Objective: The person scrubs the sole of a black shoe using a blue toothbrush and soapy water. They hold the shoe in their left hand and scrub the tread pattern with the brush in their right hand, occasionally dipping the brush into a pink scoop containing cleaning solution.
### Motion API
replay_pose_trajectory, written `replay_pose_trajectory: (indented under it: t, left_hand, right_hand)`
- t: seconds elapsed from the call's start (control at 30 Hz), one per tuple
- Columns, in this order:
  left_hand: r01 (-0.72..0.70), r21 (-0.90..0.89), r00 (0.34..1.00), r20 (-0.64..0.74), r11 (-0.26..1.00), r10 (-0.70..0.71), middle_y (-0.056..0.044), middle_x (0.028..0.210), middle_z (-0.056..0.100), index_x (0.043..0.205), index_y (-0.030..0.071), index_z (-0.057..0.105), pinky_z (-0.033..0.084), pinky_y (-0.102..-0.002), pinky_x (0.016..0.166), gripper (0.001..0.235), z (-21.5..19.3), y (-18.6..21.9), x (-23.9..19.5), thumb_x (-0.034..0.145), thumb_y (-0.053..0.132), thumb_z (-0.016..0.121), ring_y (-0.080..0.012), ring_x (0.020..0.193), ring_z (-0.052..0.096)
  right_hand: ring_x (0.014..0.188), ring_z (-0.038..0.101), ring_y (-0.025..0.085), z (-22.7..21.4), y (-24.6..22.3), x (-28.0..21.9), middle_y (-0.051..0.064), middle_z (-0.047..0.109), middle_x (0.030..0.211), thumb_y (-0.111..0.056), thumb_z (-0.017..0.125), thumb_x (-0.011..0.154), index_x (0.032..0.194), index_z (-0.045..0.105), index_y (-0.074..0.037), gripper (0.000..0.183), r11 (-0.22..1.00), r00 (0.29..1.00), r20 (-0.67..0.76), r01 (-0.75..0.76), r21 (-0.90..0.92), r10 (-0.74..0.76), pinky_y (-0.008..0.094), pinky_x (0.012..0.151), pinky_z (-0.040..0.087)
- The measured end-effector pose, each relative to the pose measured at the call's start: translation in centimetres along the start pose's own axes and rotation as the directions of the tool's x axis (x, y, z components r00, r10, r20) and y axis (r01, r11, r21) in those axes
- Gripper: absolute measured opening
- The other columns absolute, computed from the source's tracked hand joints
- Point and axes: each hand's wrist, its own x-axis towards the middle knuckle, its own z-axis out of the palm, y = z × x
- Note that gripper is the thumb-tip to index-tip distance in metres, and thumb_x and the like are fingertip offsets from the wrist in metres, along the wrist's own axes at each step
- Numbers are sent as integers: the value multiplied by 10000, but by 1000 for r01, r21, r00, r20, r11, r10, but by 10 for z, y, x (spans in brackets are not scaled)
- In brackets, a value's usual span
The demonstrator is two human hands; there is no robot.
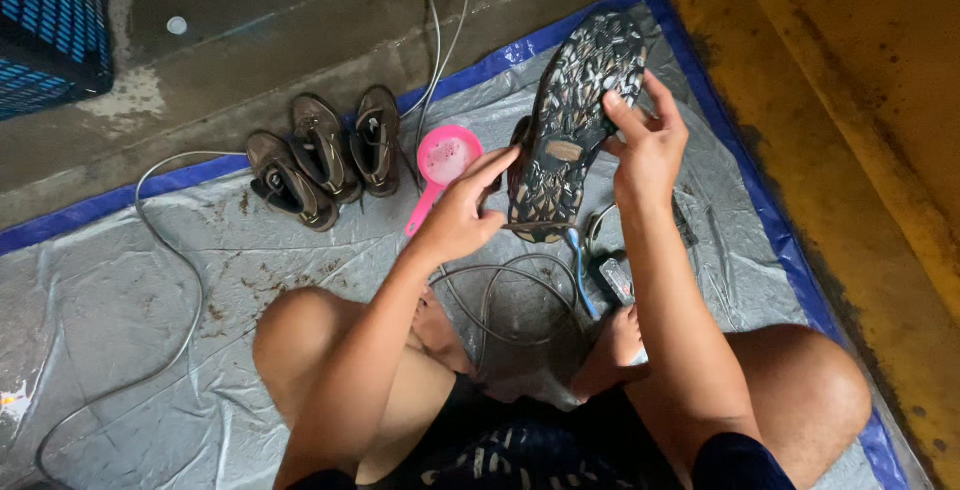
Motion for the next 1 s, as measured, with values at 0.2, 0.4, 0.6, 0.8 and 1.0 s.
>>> replay_pose_trajectory:
  t: [0.2,0.4,0.6,0.8,1.0]
  left_hand:
    - [-4,459,998,54,888,-24,-276,1674,441,1722,73,372,381,-581,1278,1059,1,3,-5,744,-106,736,-499,1550,415]
    - [-15,504,992,114,864,-49,-271,1689,437,1726,-17,296,312,-667,1256,1097,-1,30,-2,710,66,701,-467,1544,416]
    - [16,328,999,-42,945,-2,-214,1553,599,1706,37,381,462,-589,1126,955,10,28,-2,910,399,766,-422,1387,620]
    - [224,299,969,37,927,-246,-290,1306,699,1743,36,224,658,-531,802,1209,18,28,-1,807,299,942,-395,881,815]
    - [218,380,974,-28,899,-225,-305,1569,584,1734,33,283,419,-690,1196,1307,22,40,2,775,709,859,-515,1424,592]
  right_hand:
    - [864,851,262,2,-4,-6,138,823,1079,-59,941,942,1433,703,-179,559,999,999,25,42,5,-42,406,641,742]
    - [854,848,255,-3,1,-5,128,819,1056,-39,925,955,1445,694,-174,558,997,997,39,72,0,-72,379,646,738]
    - [852,840,249,-9,17,2,128,822,1049,-13,911,958,1437,697,-176,550,994,993,29,112,-6,-111,396,677,741]
    - [884,834,192,-20,23,12,102,827,1097,-42,926,967,1434,694,-212,549,993,993,-20,119,-16,-119,310,659,730]
    - [905,846,228,-13,13,6,122,830,1106,-47,937,956,1423,694,-198,548,995,994,-38,103,10,-102,384,696,753]
